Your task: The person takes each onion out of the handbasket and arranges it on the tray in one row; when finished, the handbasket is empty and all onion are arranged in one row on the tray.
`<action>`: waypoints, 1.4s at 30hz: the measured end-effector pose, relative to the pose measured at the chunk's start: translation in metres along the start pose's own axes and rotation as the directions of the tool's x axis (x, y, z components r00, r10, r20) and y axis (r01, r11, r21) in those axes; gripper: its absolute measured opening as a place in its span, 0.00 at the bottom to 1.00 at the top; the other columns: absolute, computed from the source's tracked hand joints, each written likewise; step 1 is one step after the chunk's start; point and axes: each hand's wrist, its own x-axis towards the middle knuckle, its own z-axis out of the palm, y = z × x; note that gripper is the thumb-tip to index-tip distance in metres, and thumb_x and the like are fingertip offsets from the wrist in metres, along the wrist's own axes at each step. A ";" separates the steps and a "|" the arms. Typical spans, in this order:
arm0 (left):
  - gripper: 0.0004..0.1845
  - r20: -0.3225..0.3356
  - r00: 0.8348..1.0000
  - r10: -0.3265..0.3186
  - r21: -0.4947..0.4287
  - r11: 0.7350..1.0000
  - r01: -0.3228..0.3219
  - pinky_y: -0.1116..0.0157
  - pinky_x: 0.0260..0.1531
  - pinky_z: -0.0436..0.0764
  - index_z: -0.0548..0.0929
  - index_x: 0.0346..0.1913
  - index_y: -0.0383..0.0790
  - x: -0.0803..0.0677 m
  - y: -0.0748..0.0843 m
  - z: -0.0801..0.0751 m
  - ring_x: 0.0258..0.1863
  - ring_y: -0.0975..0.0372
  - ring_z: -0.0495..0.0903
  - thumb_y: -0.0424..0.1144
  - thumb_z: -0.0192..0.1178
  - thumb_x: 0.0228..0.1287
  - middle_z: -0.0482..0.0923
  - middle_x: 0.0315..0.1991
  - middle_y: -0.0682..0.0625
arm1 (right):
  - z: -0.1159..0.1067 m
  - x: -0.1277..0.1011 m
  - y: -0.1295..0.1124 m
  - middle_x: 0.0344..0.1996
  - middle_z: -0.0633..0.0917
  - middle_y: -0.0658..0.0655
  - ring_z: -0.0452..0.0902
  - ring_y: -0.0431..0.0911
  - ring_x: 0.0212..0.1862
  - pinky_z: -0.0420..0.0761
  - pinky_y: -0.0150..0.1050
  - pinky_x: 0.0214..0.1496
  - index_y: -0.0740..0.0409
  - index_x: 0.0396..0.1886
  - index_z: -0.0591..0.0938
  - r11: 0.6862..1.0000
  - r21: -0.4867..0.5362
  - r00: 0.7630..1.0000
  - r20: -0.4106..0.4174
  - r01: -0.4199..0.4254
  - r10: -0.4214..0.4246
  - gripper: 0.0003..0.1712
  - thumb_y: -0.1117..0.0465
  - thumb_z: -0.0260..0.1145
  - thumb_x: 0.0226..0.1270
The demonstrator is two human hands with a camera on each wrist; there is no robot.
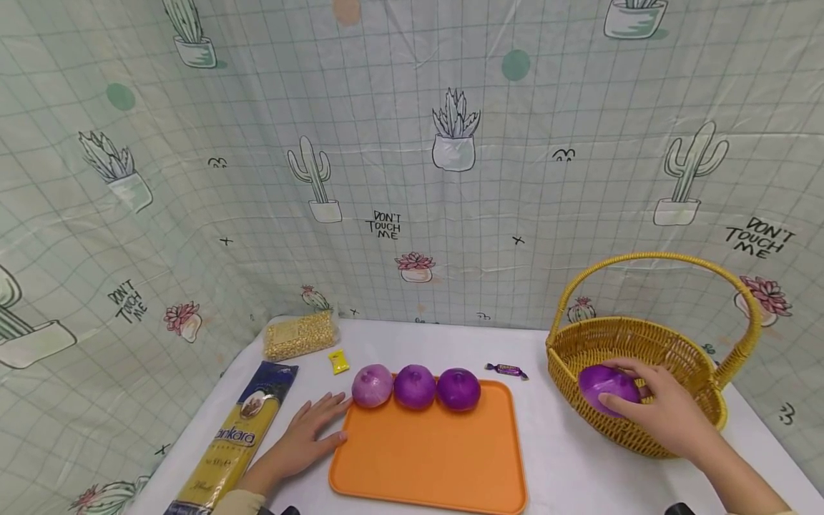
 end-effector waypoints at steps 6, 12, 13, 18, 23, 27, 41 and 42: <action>0.31 -0.006 1.000 0.005 0.004 1.000 -0.005 0.34 0.74 0.39 0.74 0.73 0.43 0.000 -0.002 0.000 0.77 0.40 0.54 0.53 0.61 0.71 0.65 0.75 0.39 | 0.009 -0.004 -0.010 0.58 0.73 0.76 0.76 0.64 0.50 0.85 0.52 0.39 0.64 0.70 0.71 0.999 0.030 0.999 0.006 0.032 -0.033 0.37 0.49 0.70 0.70; 0.32 -0.004 1.000 -0.003 0.009 1.000 0.003 0.35 0.74 0.39 0.73 0.73 0.43 0.001 -0.004 0.000 0.78 0.40 0.54 0.53 0.61 0.71 0.65 0.75 0.39 | 0.018 -0.006 -0.016 0.58 0.77 0.73 0.77 0.61 0.49 0.83 0.48 0.38 0.62 0.68 0.74 0.997 0.025 0.997 0.002 0.074 -0.074 0.35 0.50 0.72 0.68; 0.32 -0.003 1.000 -0.001 0.009 1.000 0.001 0.34 0.74 0.39 0.73 0.73 0.43 0.001 -0.004 0.000 0.78 0.40 0.54 0.53 0.61 0.71 0.65 0.75 0.39 | 0.020 -0.007 -0.017 0.58 0.77 0.72 0.77 0.59 0.49 0.83 0.45 0.38 0.62 0.68 0.74 0.997 0.026 0.997 0.003 0.079 -0.079 0.35 0.50 0.72 0.68; 0.31 -0.021 1.000 0.009 0.011 1.000 -0.008 0.34 0.74 0.41 0.74 0.72 0.44 0.001 -0.005 0.001 0.77 0.40 0.55 0.53 0.62 0.71 0.66 0.75 0.39 | 0.027 -0.008 -0.018 0.58 0.78 0.70 0.77 0.54 0.47 0.81 0.37 0.35 0.61 0.67 0.75 0.995 0.040 0.996 0.015 0.088 -0.089 0.34 0.50 0.73 0.67; 0.32 -0.015 1.000 0.004 0.013 1.000 -0.003 0.35 0.74 0.40 0.74 0.73 0.44 0.001 -0.004 0.001 0.77 0.40 0.55 0.53 0.61 0.71 0.65 0.75 0.40 | 0.034 -0.010 -0.022 0.57 0.79 0.68 0.76 0.53 0.49 0.81 0.34 0.36 0.59 0.66 0.76 0.992 0.054 0.993 0.013 0.115 -0.116 0.33 0.51 0.74 0.66; 0.32 -0.004 1.000 -0.005 0.014 1.000 0.005 0.36 0.74 0.39 0.73 0.73 0.44 0.001 -0.003 0.001 0.78 0.41 0.54 0.53 0.61 0.71 0.65 0.75 0.40 | 0.040 -0.013 -0.026 0.57 0.77 0.68 0.75 0.56 0.52 0.81 0.33 0.37 0.57 0.67 0.77 0.993 0.059 0.994 0.017 0.104 -0.105 0.34 0.50 0.75 0.65; 0.32 -0.030 1.000 0.003 0.015 1.000 -0.002 0.38 0.75 0.41 0.74 0.73 0.46 0.003 -0.009 0.006 0.78 0.42 0.55 0.56 0.61 0.71 0.66 0.75 0.41 | 0.066 -0.013 -0.032 0.53 0.79 0.62 0.73 0.51 0.49 0.81 0.35 0.38 0.51 0.64 0.80 0.988 0.041 0.988 -0.041 0.151 -0.149 0.32 0.49 0.77 0.62; 0.32 -0.029 1.000 0.000 0.013 1.000 0.001 0.39 0.75 0.40 0.73 0.73 0.45 0.003 -0.009 0.006 0.78 0.42 0.54 0.55 0.61 0.71 0.66 0.75 0.42 | 0.068 -0.013 -0.032 0.52 0.79 0.62 0.74 0.52 0.49 0.81 0.37 0.39 0.51 0.64 0.80 0.987 0.044 0.987 -0.045 0.154 -0.152 0.32 0.49 0.77 0.62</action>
